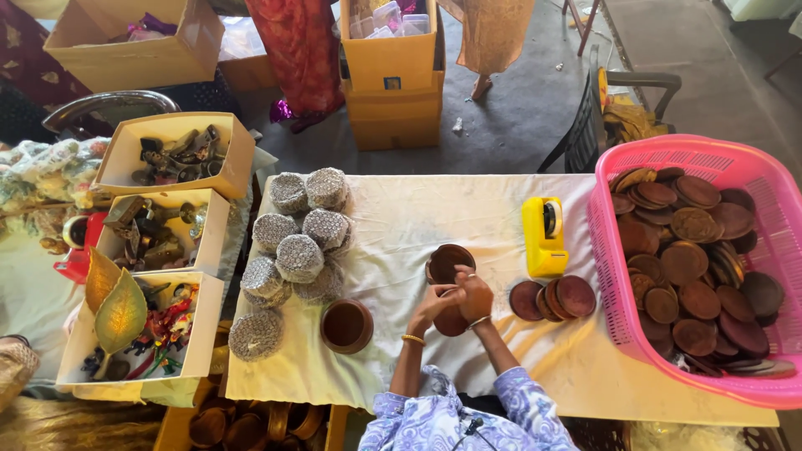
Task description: Wipe and clean small wooden circular disks using a white cloth at a workbench.
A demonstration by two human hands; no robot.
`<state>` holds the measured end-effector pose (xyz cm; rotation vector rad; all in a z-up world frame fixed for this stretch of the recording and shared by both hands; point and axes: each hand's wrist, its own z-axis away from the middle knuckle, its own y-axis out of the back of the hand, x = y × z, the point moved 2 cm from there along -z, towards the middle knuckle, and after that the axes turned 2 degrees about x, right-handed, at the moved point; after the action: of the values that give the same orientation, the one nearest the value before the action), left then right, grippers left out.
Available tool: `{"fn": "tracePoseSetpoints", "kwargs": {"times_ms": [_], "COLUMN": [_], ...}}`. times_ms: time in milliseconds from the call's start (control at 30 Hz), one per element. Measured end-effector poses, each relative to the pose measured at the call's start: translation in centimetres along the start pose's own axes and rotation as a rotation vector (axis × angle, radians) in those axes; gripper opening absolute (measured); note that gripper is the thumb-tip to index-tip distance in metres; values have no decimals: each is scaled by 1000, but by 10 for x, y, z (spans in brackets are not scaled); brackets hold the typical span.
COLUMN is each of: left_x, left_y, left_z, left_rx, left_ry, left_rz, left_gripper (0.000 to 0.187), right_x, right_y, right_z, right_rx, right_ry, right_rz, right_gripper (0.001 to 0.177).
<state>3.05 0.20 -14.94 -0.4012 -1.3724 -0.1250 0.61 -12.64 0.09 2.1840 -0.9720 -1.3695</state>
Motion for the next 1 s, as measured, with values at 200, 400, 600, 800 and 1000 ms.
{"fn": "tracePoseSetpoints", "kwargs": {"times_ms": [200,400,600,800,1000], "left_x": [101,170,67,30,20], "left_y": [-5,-36,-39,-34,-34], "left_z": [22,28,-12,-18,-21], "left_rx": [339,483,322,263,238], "left_ry": [-62,-415,-521,-535,-342], "left_rz": [-154,-582,-972,-1116,-1008], "left_gripper": [33,25,31,37,35], "right_x": [166,173,183,154,169], "right_y": [-61,-56,-63,-46,-59], "right_z": [69,81,81,70,70], "right_rx": [-326,-412,-364,-373,-333], "right_ry": [-632,-841,-722,-809,-750], "right_rz": [86,-104,58,93,154], "right_gripper": [47,48,50,46,45]}}
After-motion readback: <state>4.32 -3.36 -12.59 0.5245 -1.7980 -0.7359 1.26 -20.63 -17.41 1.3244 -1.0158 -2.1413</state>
